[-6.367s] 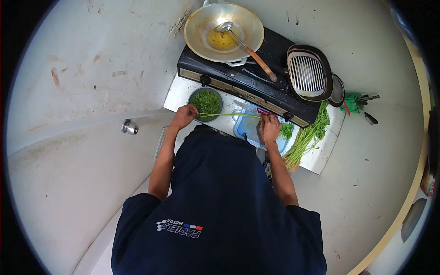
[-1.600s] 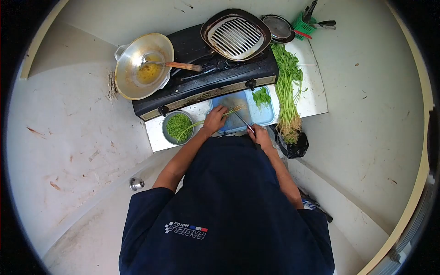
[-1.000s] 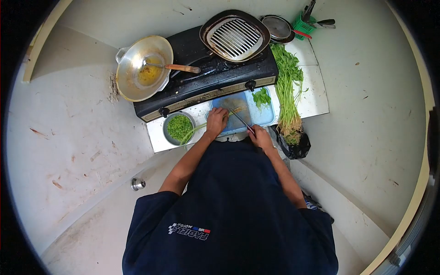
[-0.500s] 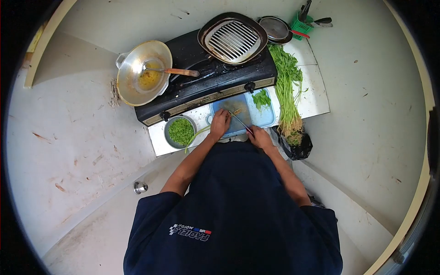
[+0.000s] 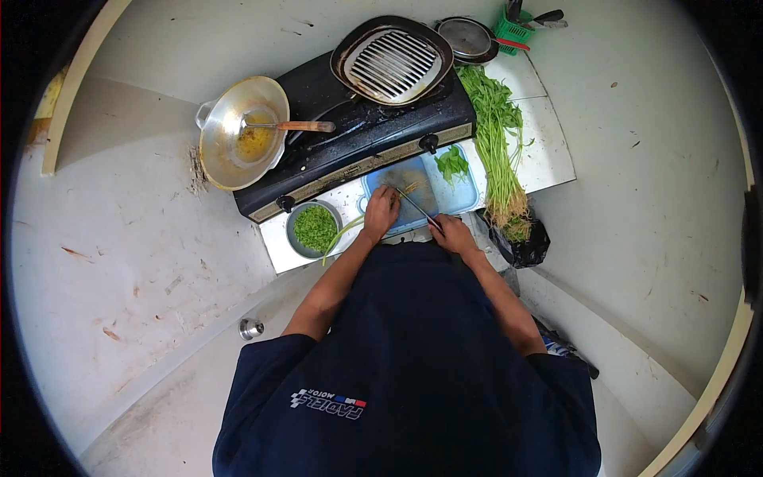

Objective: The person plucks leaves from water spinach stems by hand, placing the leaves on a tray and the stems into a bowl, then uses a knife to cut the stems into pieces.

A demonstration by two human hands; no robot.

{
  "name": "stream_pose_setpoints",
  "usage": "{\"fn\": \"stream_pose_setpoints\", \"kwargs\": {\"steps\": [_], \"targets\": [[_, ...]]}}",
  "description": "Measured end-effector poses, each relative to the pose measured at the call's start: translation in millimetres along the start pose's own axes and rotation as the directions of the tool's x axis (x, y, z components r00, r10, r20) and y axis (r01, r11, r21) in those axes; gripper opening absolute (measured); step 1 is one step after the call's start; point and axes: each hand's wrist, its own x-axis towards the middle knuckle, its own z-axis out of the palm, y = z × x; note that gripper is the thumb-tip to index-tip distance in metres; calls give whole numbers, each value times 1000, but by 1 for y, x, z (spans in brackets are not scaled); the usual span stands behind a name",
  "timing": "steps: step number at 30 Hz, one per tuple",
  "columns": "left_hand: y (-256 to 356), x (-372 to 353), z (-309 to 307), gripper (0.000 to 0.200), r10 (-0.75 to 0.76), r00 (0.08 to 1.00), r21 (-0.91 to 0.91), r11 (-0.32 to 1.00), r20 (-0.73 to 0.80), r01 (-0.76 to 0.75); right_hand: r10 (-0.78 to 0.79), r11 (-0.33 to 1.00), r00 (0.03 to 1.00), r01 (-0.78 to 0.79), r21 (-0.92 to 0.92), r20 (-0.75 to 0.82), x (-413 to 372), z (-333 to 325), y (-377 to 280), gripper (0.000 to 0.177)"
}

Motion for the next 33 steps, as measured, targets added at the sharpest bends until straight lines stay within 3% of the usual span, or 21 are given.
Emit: {"fn": "stream_pose_setpoints", "kwargs": {"steps": [11, 14, 33], "targets": [[2, 2, -3, 10, 1, 1000, -32, 999, -10, -2, 27, 983, 999, -21, -184, 27, 4, -3, -15, 33], [1, 3, -2, 9, -23, 1000, -56, 998, -16, 22, -16, 988, 999, 11, -152, -32, 12, 4, -18, 29], [2, 2, -5, 8, -68, 997, -115, 991, -27, 64, 39, 975, 995, -17, -220, 94, 32, 10, -32, 31]]}}
